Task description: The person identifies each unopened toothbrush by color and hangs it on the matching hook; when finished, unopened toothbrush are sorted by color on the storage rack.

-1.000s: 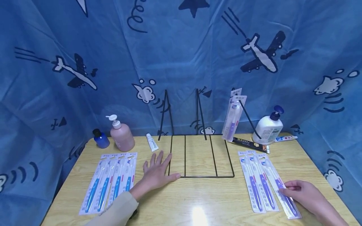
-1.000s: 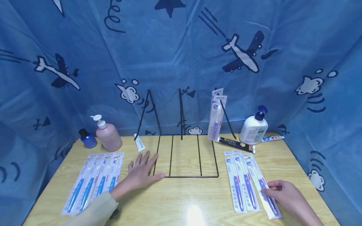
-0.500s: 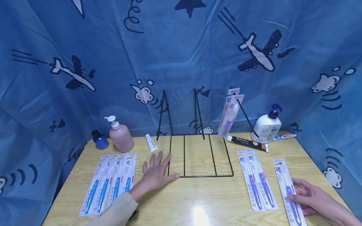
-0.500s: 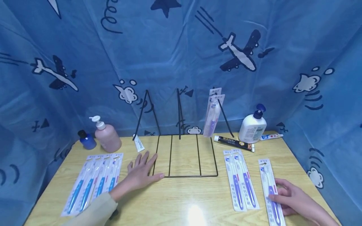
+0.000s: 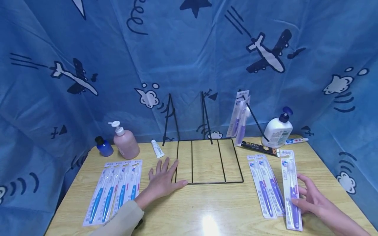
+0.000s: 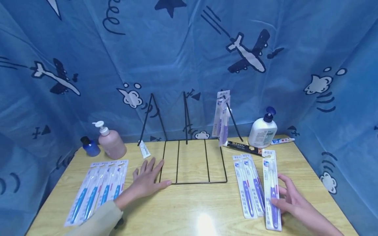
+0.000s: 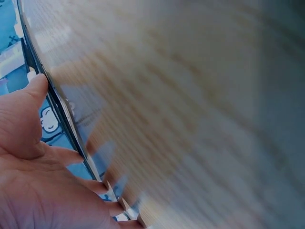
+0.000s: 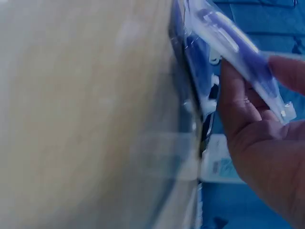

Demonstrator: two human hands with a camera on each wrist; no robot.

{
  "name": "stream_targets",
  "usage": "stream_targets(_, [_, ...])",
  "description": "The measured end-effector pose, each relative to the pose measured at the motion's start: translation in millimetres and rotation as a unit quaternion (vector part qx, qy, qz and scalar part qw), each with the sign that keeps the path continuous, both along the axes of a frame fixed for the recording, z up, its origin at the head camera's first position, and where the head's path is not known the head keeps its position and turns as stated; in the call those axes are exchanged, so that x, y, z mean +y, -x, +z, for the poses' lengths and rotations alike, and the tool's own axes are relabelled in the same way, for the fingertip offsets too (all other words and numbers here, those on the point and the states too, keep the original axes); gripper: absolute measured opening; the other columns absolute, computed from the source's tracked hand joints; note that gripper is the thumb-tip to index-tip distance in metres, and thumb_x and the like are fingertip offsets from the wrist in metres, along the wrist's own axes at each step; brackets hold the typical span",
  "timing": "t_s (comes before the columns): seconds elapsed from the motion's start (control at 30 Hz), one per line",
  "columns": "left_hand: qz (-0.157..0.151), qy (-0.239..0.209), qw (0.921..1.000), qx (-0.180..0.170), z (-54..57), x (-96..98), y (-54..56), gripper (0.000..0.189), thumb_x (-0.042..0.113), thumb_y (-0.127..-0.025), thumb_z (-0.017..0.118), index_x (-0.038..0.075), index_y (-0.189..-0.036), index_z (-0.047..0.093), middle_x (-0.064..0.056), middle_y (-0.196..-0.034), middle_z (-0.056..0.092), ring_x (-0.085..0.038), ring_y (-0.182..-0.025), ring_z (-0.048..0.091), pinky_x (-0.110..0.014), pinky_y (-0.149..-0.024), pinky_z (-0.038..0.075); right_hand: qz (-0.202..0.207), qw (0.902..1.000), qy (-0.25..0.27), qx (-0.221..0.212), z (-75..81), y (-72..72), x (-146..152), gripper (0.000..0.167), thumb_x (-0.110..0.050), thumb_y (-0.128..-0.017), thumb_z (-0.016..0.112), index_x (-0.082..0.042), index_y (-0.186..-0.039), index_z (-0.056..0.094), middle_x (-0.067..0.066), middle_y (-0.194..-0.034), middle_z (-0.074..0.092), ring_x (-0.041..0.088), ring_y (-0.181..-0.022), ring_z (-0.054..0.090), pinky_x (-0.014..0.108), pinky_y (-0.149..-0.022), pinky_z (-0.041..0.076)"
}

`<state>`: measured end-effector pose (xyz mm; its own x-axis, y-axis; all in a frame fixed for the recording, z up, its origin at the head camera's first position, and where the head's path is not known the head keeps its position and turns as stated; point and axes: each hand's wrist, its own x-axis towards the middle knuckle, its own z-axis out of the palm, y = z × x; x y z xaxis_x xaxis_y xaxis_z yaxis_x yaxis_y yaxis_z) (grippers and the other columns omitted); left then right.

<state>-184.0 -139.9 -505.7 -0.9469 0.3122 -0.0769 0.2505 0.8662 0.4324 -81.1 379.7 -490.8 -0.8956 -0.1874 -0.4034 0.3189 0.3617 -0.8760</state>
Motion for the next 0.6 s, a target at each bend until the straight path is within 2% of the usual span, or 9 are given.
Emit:
stream_targets(0.1, [0.0,0.003,1.0,-0.002,0.3,0.3,0.8,0.098,0.066,-0.099,0.07,0.011,-0.172,0.035,-0.028,-0.177,0.017,-0.058,-0.16,0.01,-0.086,-0.115,0.011,0.014,0.9977,-0.01,0.065,6.1,-0.5,-14.4,0.088,-0.024,-0.114,0.061,-0.013,-0.166,-0.01,0.046,-0.165,0.024,0.05,-0.138,0.055,0.044,-0.095,0.058])
stream_targets(0.2, [0.0,0.003,1.0,0.0,-0.1,0.8,0.6,0.098,0.066,-0.099,0.07,0.011,-0.172,0.034,-0.028,-0.177,0.017,-0.058,-0.16,0.01,-0.086,-0.115,0.011,0.019,0.9892,0.005,0.145,11.6,-1.0,-24.4,0.085,-0.014,-0.112,0.064,-0.015,-0.166,-0.002,0.042,-0.157,0.041,0.039,-0.124,0.069,0.036,-0.088,0.062])
stream_targets(0.23, [0.0,0.003,1.0,-0.001,0.2,0.9,0.3,0.098,0.066,-0.099,0.07,0.011,-0.172,0.034,-0.028,-0.177,0.016,-0.058,-0.16,0.01,-0.086,-0.115,0.011,0.023,0.9839,0.013,0.177,13.9,-0.9,-27.4,0.084,-0.008,-0.111,0.064,-0.015,-0.165,0.001,0.04,-0.152,0.048,0.034,-0.116,0.073,0.035,-0.085,0.063])
stream_targets(0.3, [0.0,0.002,1.0,0.0,0.9,1.0,-0.2,0.098,0.066,-0.099,0.07,0.011,-0.172,0.034,-0.028,-0.177,0.016,-0.058,-0.16,0.01,-0.086,-0.115,0.01,0.03,0.9726,0.037,0.227,19.3,0.2,-32.8,0.081,0.001,-0.109,0.063,-0.018,-0.164,0.007,0.025,-0.148,0.06,0.026,-0.11,0.076,0.035,-0.084,0.064])
stream_targets(0.37, [0.001,0.0,1.0,-0.003,0.7,0.9,-0.3,0.098,0.066,-0.099,0.07,0.012,-0.172,0.034,-0.027,-0.177,0.016,-0.057,-0.16,0.009,-0.086,-0.115,0.01,0.044,0.9579,0.074,0.274,24.6,1.0,-37.7,0.081,0.012,-0.106,0.059,-0.019,-0.164,0.012,0.011,-0.142,0.067,0.024,-0.108,0.077,0.036,-0.084,0.064])
stream_targets(0.47, [0.001,0.0,1.0,-0.004,-1.8,0.0,1.0,0.098,0.066,-0.099,0.07,0.011,-0.172,0.034,-0.027,-0.178,0.016,-0.057,-0.16,0.009,-0.086,-0.116,0.009,0.062,0.9391,0.114,0.318,33.8,1.2,-44.6,0.084,0.021,-0.103,0.054,-0.021,-0.165,0.015,-0.005,-0.138,0.07,0.022,-0.111,0.076,0.034,-0.087,0.064])
stream_targets(0.53, [0.001,0.001,1.0,-0.004,-3.4,-0.5,1.7,0.098,0.066,-0.099,0.07,0.011,-0.172,0.034,-0.027,-0.178,0.016,-0.057,-0.161,0.009,-0.086,-0.116,0.009,0.071,0.9294,0.121,0.341,39.8,1.0,-49.0,0.086,0.025,-0.101,0.054,-0.017,-0.166,0.015,-0.001,-0.138,0.071,0.022,-0.111,0.076,0.033,-0.087,0.063])
stream_targets(0.6, [0.0,0.001,1.0,-0.001,-3.9,-0.9,1.9,0.098,0.066,-0.099,0.07,0.011,-0.172,0.034,-0.027,-0.177,0.017,-0.058,-0.16,0.01,-0.086,-0.115,0.01,0.075,0.9252,0.101,0.358,45.5,-0.2,-53.3,0.087,0.025,-0.1,0.055,-0.015,-0.167,0.016,0.0,-0.138,0.071,0.021,-0.11,0.075,0.03,-0.087,0.062])
